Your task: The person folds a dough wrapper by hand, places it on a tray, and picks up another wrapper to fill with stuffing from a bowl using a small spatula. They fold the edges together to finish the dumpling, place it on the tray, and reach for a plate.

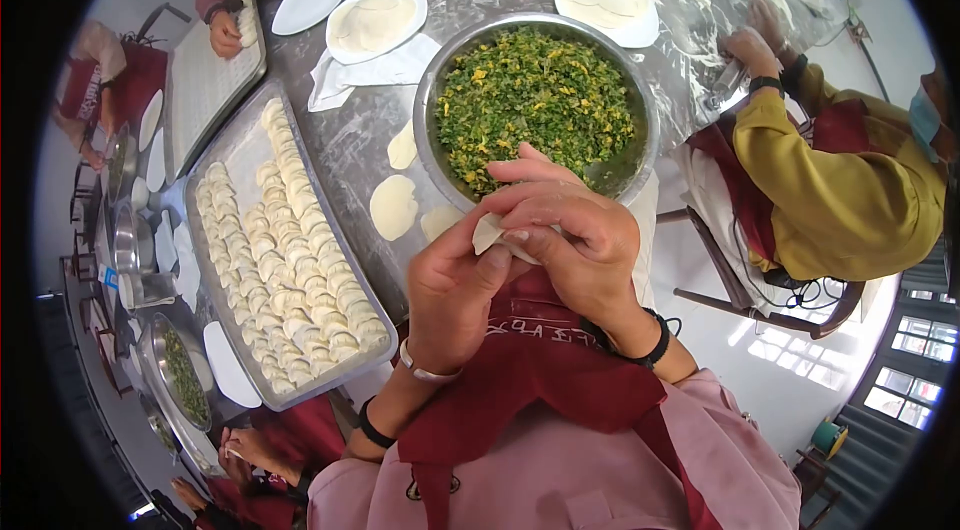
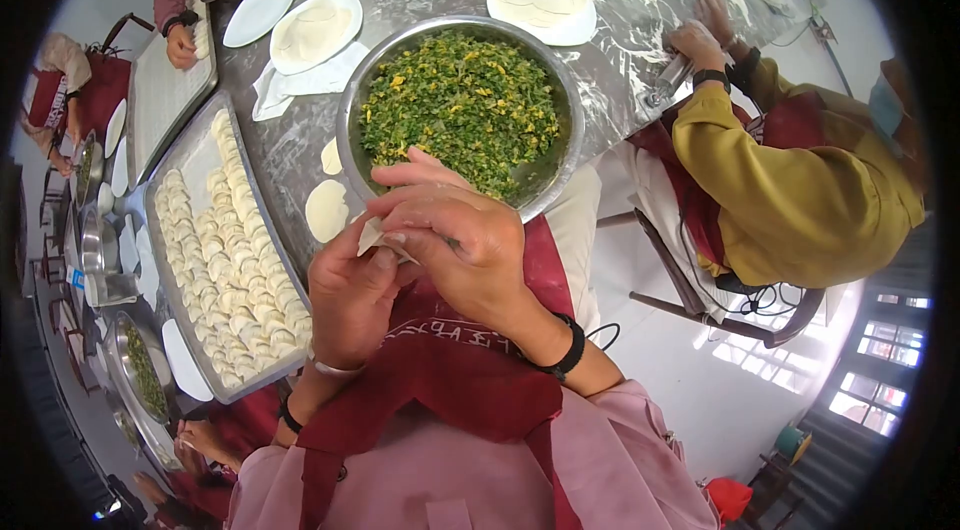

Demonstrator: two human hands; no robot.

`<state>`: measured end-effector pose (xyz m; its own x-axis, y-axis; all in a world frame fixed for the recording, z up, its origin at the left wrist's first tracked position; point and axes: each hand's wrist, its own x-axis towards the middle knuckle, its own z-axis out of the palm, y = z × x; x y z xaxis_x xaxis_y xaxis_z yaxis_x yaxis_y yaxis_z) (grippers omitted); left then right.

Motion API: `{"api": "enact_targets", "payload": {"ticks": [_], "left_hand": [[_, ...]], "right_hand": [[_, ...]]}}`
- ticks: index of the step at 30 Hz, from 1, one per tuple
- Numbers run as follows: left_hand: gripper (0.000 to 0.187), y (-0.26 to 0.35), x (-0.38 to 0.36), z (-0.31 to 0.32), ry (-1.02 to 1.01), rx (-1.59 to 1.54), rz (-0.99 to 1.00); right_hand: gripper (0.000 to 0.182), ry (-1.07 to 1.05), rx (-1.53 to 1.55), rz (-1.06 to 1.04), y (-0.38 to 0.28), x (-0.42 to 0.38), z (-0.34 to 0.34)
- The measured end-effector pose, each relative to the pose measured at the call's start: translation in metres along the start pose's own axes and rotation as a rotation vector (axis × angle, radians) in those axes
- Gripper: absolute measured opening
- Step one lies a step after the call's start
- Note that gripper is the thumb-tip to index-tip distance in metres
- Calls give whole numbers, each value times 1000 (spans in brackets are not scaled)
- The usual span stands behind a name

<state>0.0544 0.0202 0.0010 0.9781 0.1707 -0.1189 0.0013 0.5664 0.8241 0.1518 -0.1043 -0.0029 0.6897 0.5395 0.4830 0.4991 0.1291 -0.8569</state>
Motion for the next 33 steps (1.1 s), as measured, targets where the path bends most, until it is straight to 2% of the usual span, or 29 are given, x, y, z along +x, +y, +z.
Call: {"api": "enact_targets", "payload": {"ticks": [5,11,20,23,33], "left_hand": [[43,-4,-1,-3,24,8,24],[42,-2,-4,-9,39,272,-45],[38,0,-5,-7,50,204,-24],[42,-1,-4,-12,-3,234,-42],[32,3,-4,-8,22,256,-44]], "right_hand": [[8,55,-30,14,-8,4,5],[8,16,-46,-41,-3,1,4],[11,13,-72,-73,-6,3,6],[13,3,-40,-99,-2,3,6],[11,-11,-73,-103,0,1,6]]}}
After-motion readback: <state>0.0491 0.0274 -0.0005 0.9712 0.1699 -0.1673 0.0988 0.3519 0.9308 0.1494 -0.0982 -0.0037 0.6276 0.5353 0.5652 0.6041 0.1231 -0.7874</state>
